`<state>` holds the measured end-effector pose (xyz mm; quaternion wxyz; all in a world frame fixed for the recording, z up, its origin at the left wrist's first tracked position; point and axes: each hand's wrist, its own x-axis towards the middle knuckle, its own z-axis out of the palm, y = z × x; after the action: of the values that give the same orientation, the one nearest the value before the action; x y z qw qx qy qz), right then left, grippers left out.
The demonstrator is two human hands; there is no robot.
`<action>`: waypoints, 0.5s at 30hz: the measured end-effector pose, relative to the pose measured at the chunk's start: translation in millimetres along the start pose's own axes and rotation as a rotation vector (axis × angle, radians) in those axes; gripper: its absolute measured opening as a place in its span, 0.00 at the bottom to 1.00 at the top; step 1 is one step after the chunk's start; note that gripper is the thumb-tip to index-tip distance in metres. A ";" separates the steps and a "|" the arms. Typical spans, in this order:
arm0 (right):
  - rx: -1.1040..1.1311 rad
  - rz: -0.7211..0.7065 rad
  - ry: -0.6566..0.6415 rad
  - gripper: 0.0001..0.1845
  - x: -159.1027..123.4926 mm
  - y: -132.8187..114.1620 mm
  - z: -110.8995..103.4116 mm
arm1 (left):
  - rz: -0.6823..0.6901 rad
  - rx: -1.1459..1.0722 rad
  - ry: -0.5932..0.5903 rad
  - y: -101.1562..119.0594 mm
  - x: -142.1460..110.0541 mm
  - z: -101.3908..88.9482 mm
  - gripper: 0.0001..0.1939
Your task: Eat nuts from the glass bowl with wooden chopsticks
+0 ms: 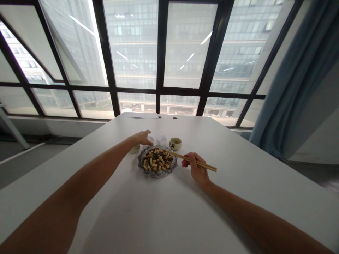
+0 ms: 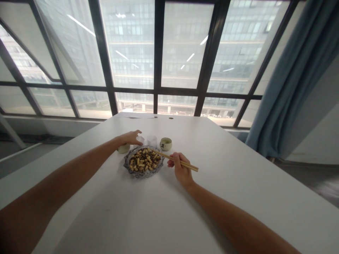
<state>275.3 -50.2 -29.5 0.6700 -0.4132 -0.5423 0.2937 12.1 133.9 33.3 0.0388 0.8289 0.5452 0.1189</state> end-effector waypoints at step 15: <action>-0.041 -0.063 0.062 0.30 2.2 0.6 -2.2 | 0.389 0.010 0.169 59.1 11.4 16.2 0.41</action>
<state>277.9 -48.6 -29.2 0.6868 -0.4187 -0.5398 0.2482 73.1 121.6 30.9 -0.0349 0.9058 0.3769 0.1905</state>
